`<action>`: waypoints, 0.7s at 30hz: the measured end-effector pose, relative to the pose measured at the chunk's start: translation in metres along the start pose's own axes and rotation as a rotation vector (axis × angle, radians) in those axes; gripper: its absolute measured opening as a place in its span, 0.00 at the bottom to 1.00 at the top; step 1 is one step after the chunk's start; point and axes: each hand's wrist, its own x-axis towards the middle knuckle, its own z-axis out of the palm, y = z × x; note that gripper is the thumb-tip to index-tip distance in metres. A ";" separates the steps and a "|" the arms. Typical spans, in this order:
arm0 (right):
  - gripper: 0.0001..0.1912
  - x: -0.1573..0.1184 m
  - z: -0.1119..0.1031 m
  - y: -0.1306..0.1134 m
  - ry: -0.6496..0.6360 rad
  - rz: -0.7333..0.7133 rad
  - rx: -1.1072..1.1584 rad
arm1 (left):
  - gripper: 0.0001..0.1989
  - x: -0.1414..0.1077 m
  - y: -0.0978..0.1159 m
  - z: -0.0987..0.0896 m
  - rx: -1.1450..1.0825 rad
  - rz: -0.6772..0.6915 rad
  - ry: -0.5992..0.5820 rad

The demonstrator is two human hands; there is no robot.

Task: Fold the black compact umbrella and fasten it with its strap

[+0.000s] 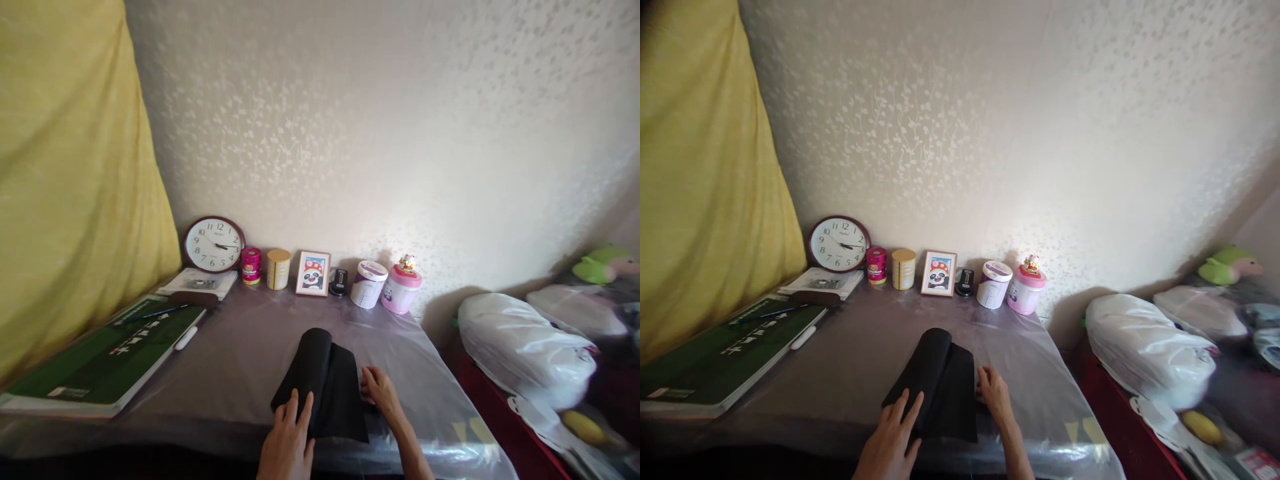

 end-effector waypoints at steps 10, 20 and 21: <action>0.15 -0.002 0.007 -0.014 0.080 -0.095 -0.117 | 0.35 -0.005 0.002 0.003 -0.008 -0.027 0.034; 0.20 0.007 0.010 -0.020 -0.027 0.104 0.108 | 0.32 -0.002 0.000 -0.008 -0.099 -0.109 -0.031; 0.22 0.007 0.010 -0.023 -0.014 0.106 0.115 | 0.32 -0.002 0.000 -0.008 -0.094 -0.112 -0.038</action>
